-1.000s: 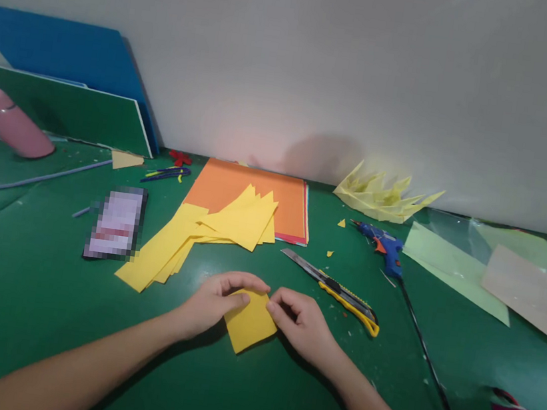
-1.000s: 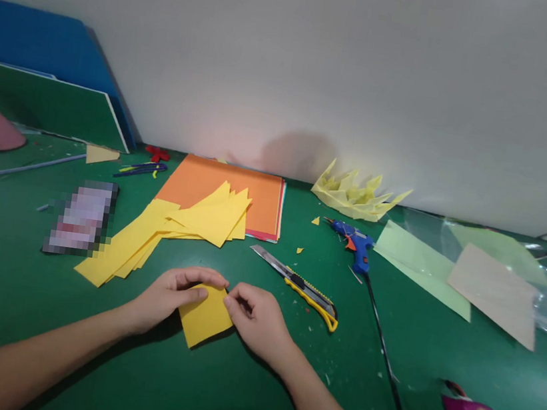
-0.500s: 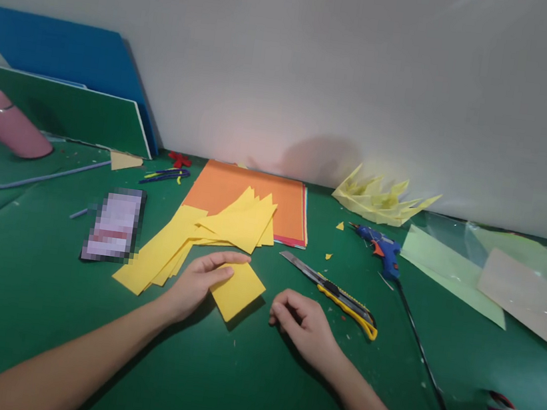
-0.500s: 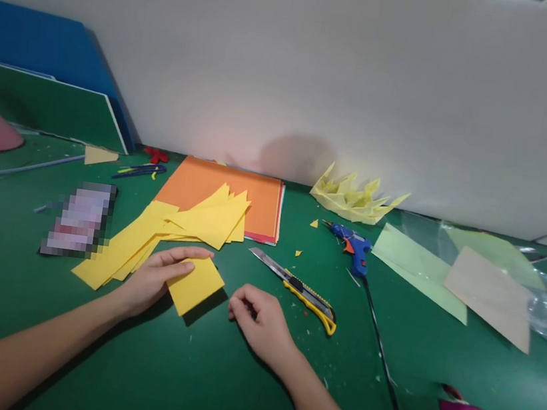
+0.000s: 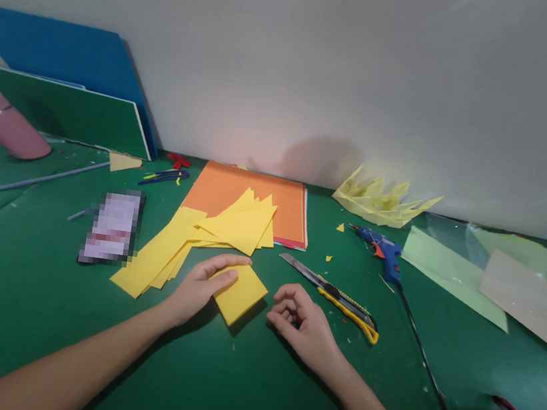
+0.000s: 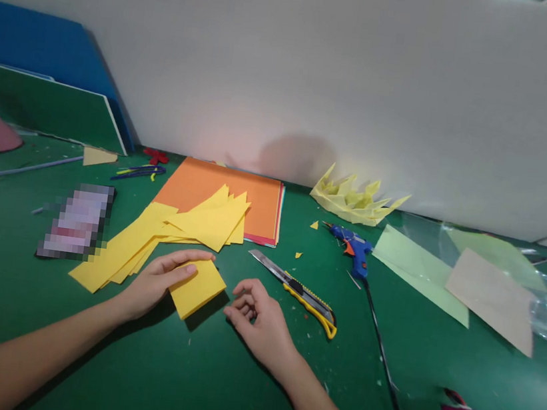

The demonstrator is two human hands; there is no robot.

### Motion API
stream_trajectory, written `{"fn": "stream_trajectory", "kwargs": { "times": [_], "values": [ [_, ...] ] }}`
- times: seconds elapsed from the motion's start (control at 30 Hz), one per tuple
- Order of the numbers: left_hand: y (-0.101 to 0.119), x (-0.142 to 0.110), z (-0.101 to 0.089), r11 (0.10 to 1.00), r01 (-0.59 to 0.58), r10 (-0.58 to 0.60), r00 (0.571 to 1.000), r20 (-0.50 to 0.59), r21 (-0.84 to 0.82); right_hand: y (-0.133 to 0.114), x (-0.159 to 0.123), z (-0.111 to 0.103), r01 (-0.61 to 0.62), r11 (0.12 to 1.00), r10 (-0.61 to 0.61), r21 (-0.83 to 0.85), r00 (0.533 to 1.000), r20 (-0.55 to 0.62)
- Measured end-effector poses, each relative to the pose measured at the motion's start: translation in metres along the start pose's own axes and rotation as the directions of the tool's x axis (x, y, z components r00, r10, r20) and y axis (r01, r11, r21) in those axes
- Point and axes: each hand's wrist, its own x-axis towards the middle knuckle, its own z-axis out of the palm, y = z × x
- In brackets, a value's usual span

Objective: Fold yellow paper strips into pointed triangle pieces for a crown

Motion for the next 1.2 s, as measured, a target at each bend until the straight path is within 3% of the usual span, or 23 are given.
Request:
{"fn": "stream_trajectory", "kwargs": {
  "times": [0.53,1.2],
  "values": [
    [0.0049,-0.0027,0.0047,0.999,-0.020,0.019,1.000,0.016,0.049,0.0035,-0.0013,0.0006,-0.008,1.000,0.008,-0.019,1.000,0.012],
    [0.0016,-0.0077,0.0056,0.993,-0.052,0.036,0.988,0.151,0.106,0.0069,0.0019,0.0023,0.028,0.993,-0.026,-0.118,1.000,0.013]
  ]
}}
